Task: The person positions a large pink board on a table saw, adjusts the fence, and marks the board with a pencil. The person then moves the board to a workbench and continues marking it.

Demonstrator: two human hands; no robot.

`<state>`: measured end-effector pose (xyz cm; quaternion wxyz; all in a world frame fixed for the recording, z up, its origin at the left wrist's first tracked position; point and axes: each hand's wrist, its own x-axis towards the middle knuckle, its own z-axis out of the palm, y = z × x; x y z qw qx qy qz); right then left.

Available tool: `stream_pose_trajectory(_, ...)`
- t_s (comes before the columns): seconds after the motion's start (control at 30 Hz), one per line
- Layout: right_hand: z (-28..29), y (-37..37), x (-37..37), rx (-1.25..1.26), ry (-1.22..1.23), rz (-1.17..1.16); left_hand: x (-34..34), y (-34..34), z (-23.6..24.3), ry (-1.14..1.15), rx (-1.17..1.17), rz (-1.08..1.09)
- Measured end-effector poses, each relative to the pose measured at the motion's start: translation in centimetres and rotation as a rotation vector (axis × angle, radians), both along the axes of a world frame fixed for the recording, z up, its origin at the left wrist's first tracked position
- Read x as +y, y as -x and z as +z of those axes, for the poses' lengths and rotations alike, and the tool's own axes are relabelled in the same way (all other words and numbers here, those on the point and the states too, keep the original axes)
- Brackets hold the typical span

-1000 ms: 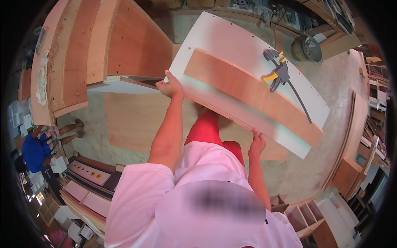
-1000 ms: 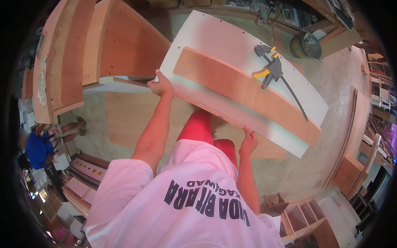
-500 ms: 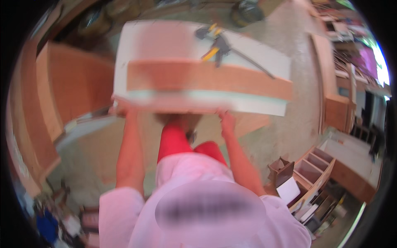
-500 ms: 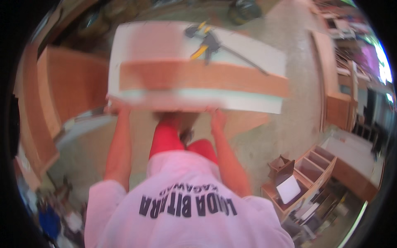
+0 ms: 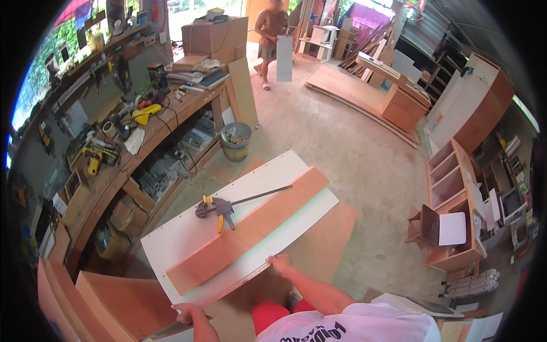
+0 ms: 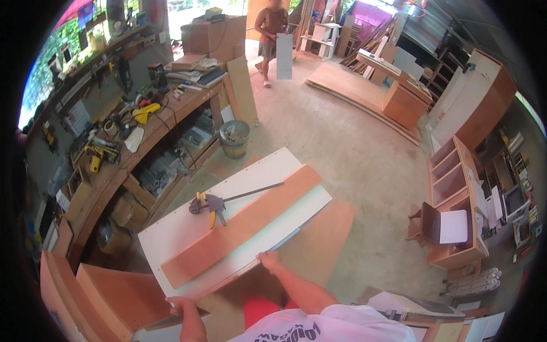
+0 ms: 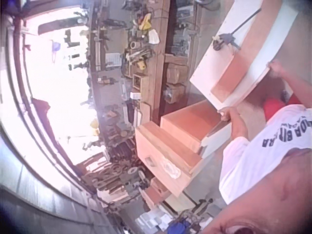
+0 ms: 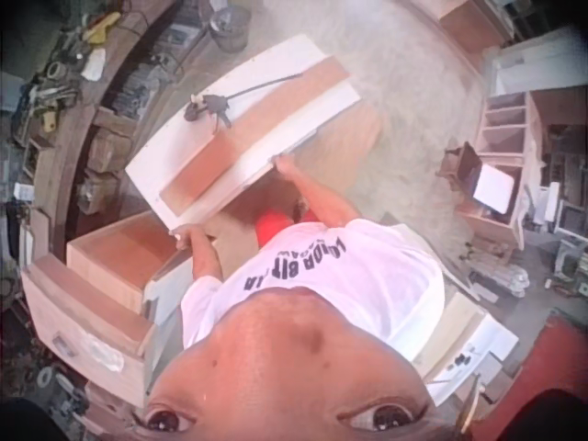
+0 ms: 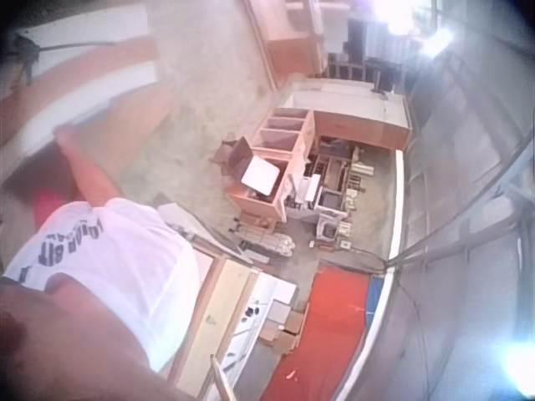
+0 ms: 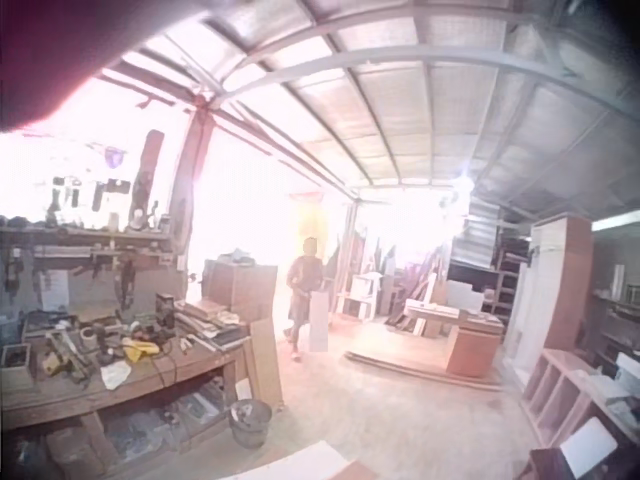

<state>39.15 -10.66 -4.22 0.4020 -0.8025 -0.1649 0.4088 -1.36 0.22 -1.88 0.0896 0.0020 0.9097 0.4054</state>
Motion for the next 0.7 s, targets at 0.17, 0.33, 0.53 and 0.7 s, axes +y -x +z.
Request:
stream_pose_trajectory(0.17, 1.8, 1.7, 0.5, 0.16, 0.004, -0.084, -0.3, 1.6, -0.9, 0.028, 0.048, 0.058)
stream_pose_trajectory(0.33, 1.1, 2.0, -0.5, -0.054, 0.009, -0.056, -0.6, 1.4, -1.5, 0.018, -0.061, -0.007)
stream_pose_trajectory(0.53, 2.8, 2.7, 0.6, 0.078, 0.046, -0.158, -0.6, 1.4, -1.2, -0.001, -0.016, 0.0)
stream_pose_trajectory(0.7, 4.2, 3.2, -0.7, -0.41, 0.161, -0.073, -1.0, 0.6, -1.6, -0.054, -0.007, -0.066)
